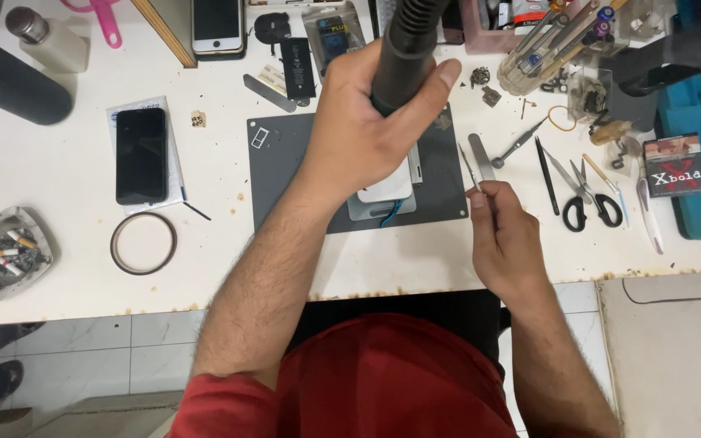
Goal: Removing broken glass from the back of a smartphone using a heat gun and a prying tool.
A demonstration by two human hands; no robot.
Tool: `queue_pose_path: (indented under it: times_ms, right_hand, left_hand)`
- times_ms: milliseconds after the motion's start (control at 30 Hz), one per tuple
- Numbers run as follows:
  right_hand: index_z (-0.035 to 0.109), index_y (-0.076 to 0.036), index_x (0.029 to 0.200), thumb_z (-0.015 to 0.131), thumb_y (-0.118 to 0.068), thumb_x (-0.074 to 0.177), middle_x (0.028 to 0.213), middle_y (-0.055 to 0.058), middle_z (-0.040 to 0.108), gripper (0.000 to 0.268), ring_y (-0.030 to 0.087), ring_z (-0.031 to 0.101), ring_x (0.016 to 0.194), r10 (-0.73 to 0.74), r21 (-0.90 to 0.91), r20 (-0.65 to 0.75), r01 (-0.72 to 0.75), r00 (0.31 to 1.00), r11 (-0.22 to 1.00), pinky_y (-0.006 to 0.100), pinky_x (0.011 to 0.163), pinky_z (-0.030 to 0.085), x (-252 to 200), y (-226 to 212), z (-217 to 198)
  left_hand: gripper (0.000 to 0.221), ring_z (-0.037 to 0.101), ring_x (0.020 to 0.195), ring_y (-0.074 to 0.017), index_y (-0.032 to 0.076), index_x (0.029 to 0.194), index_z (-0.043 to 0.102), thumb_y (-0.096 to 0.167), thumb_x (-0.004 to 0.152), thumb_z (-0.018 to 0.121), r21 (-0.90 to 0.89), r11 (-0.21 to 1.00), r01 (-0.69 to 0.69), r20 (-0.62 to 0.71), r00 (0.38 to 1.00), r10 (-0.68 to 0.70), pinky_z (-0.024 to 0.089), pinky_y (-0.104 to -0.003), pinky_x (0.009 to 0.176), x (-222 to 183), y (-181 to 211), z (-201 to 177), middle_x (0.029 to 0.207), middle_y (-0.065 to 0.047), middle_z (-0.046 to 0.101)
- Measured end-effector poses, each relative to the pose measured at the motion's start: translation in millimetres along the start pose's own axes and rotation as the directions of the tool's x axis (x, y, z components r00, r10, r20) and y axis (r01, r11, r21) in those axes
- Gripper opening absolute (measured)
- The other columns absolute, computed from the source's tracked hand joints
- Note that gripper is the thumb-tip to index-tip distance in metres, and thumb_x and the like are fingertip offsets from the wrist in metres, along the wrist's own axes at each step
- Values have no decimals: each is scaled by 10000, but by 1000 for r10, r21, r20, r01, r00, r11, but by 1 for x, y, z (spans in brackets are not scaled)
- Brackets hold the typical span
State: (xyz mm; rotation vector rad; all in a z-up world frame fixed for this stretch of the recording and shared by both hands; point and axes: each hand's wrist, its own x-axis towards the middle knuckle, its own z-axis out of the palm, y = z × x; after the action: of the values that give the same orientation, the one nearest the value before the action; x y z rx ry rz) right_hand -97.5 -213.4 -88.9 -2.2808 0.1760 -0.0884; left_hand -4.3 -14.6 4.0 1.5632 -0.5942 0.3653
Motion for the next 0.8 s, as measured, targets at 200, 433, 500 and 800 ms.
queue_pose_path:
  times_ms: [200,433,500,800]
  right_hand:
    - [586,-119,1161,440,-247,1103,630,-39,405,202,107,371,573,62,72,43,-65,997,995,301,575,340,-2,1,-1]
    - [605,-109,1220,448,-282,1095,710,-17,517,265,113,443,611,65,71,36,-67,997,995,290,610,386,-7,22,4]
    - [609,-101,1167,491,-297,1087,735,-10,555,242,116,476,655,104,94,29,-107,994,990,285,641,409,-9,28,6]
    - [334,-146,846,654,-287,969,1125,8,721,371,106,582,914,-6,327,18,0,1000,945,290,835,485,52,24,44]
  left_hand:
    - [257,407,643,-83,143,778,519,252,965,658,-47,997,67,34,997,-66,368,-260,605,-9,1,6,691,77,438]
    - [322,372,608,-83,142,720,474,224,968,663,-5,1000,30,-16,999,-31,330,-263,582,-1,-13,1,657,77,412]
    - [339,358,626,-86,149,713,448,226,965,661,-5,998,56,-59,997,-57,332,-265,602,-2,-13,1,664,80,381]
    - [303,381,627,-90,138,721,497,247,953,660,-13,1000,20,-14,1000,-20,337,-272,584,3,0,15,651,77,414]
